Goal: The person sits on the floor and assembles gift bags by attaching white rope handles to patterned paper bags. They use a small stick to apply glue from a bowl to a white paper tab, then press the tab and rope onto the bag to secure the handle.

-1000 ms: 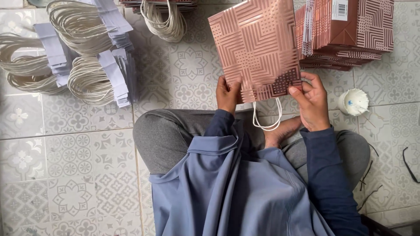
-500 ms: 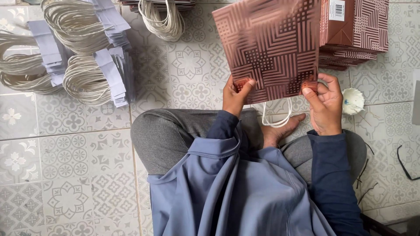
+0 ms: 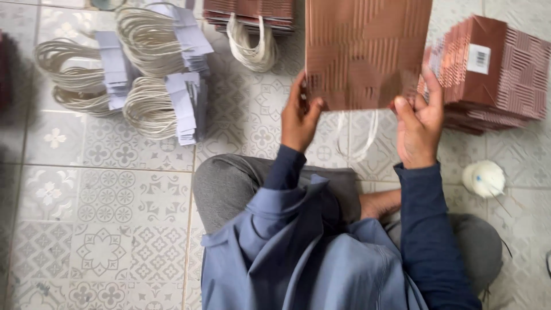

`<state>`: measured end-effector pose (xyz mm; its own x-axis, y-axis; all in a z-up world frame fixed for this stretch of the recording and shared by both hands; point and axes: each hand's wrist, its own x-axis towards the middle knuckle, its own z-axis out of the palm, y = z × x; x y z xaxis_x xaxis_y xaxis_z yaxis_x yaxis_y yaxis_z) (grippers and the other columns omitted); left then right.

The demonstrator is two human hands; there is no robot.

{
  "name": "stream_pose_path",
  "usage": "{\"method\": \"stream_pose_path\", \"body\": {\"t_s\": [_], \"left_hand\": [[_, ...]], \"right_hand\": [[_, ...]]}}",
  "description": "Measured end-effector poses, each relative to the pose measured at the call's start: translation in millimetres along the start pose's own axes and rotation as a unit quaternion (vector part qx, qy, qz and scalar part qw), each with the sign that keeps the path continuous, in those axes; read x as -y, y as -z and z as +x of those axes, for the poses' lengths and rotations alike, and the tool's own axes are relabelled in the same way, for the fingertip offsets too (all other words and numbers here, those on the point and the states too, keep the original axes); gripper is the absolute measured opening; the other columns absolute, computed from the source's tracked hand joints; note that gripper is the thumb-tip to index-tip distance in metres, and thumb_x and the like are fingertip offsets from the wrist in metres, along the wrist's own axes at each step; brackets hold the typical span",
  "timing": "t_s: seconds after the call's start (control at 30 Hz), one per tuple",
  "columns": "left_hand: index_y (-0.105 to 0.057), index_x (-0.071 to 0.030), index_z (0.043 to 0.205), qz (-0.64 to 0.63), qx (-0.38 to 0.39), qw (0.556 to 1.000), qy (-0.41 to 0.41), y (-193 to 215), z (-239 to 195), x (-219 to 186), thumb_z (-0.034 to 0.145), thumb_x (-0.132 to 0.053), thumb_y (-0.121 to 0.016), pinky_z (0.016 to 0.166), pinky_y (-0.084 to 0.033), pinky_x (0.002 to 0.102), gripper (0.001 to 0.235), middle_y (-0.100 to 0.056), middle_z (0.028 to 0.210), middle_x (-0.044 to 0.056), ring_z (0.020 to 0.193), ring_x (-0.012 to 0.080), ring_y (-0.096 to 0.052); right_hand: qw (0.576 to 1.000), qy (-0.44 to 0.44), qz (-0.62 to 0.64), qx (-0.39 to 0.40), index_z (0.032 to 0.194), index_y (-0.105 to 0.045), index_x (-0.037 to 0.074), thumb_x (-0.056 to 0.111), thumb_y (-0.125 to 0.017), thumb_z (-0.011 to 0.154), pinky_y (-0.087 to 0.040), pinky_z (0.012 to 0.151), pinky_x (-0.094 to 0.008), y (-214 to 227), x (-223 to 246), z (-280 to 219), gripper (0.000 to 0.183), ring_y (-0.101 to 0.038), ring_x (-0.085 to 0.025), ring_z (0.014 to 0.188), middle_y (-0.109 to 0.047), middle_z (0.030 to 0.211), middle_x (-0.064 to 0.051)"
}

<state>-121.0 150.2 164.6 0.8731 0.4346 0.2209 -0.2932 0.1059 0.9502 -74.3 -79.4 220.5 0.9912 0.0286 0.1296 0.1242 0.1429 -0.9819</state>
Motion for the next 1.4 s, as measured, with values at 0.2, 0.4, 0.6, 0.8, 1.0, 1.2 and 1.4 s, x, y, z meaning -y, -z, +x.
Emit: {"method": "stream_pose_path", "body": {"t_s": [0.2, 0.4, 0.6, 0.8, 1.0, 1.2, 1.4], "left_hand": [[-0.055, -0.015, 0.140, 0.160, -0.100, 0.973, -0.135, 102, 179, 10, 0.096, -0.005, -0.066, 0.102, -0.059, 0.030, 0.047, -0.070, 0.135, 0.006, 0.124, 0.0186, -0.067], [-0.058, -0.008, 0.096, 0.459, -0.108, 0.880, -0.060, 199, 292, 112, 0.092, -0.025, -0.069, 0.073, -0.048, 0.043, 0.021, -0.061, 0.092, 0.011, 0.081, 0.0266, -0.058], [-0.028, 0.002, 0.159, 0.185, -0.070, 0.980, -0.026, 235, 301, 237, 0.101, -0.019, -0.064, 0.128, -0.030, 0.041, 0.071, -0.030, 0.166, 0.023, 0.154, 0.0303, -0.036], [-0.050, -0.013, 0.147, -0.066, -0.131, 0.984, 0.099, 163, 259, 73, 0.091, -0.048, -0.070, 0.120, -0.036, 0.042, 0.070, -0.053, 0.154, 0.011, 0.145, 0.0248, -0.049], [-0.058, -0.010, 0.141, -0.024, -0.160, 0.978, 0.134, 162, 280, 102, 0.085, -0.041, -0.071, 0.111, -0.045, 0.039, 0.065, -0.060, 0.149, 0.012, 0.135, 0.0260, -0.058], [-0.044, 0.003, 0.152, 0.160, -0.217, 0.963, -0.033, 194, 288, 113, 0.102, -0.031, -0.068, 0.127, -0.030, 0.038, 0.065, -0.045, 0.160, 0.021, 0.151, 0.0294, -0.040], [-0.053, -0.010, 0.140, 0.155, -0.051, 0.957, -0.242, 3, 153, -93, 0.117, -0.020, -0.049, 0.124, -0.039, 0.035, 0.025, -0.058, 0.142, 0.009, 0.139, 0.0217, -0.054]], "right_hand": [[0.995, 0.068, 0.004, 0.075, 0.150, -0.047, 0.001, 0.008, -0.074, 0.097, -0.068, 0.088, -0.033, -153, -29, 101, 0.060, -0.072, -0.022, 0.113, -0.067, 0.135, -0.018], [0.920, 0.197, -0.329, 0.084, 0.137, -0.063, 0.008, 0.024, -0.076, 0.095, -0.058, 0.084, -0.037, -227, -150, 183, 0.047, -0.072, -0.024, 0.097, -0.074, 0.109, -0.011], [0.933, 0.170, -0.285, 0.139, 0.155, -0.049, 0.023, 0.038, -0.061, 0.110, -0.037, 0.122, -0.048, -216, -163, 158, 0.049, -0.027, -0.030, 0.156, -0.035, 0.161, -0.016], [0.907, 0.139, -0.277, 0.285, 0.158, -0.046, 0.028, 0.013, -0.061, 0.111, -0.041, 0.122, -0.044, -200, -150, 177, 0.051, -0.025, -0.035, 0.156, -0.026, 0.167, -0.019], [0.883, 0.241, -0.299, 0.270, 0.158, -0.045, 0.021, -0.001, -0.063, 0.106, -0.047, 0.113, -0.040, -200, -153, 190, 0.059, -0.053, -0.031, 0.143, -0.053, 0.156, -0.009], [0.923, 0.141, -0.291, 0.207, 0.160, -0.039, 0.031, 0.010, -0.065, 0.101, -0.058, 0.104, -0.046, -159, -94, 140, 0.068, -0.063, -0.037, 0.136, -0.037, 0.165, -0.012], [0.938, 0.188, -0.252, 0.148, 0.152, -0.048, 0.007, 0.015, -0.056, 0.114, -0.057, 0.109, -0.040, -41, 19, 43, 0.040, -0.064, -0.029, 0.131, -0.050, 0.150, -0.014]]}}
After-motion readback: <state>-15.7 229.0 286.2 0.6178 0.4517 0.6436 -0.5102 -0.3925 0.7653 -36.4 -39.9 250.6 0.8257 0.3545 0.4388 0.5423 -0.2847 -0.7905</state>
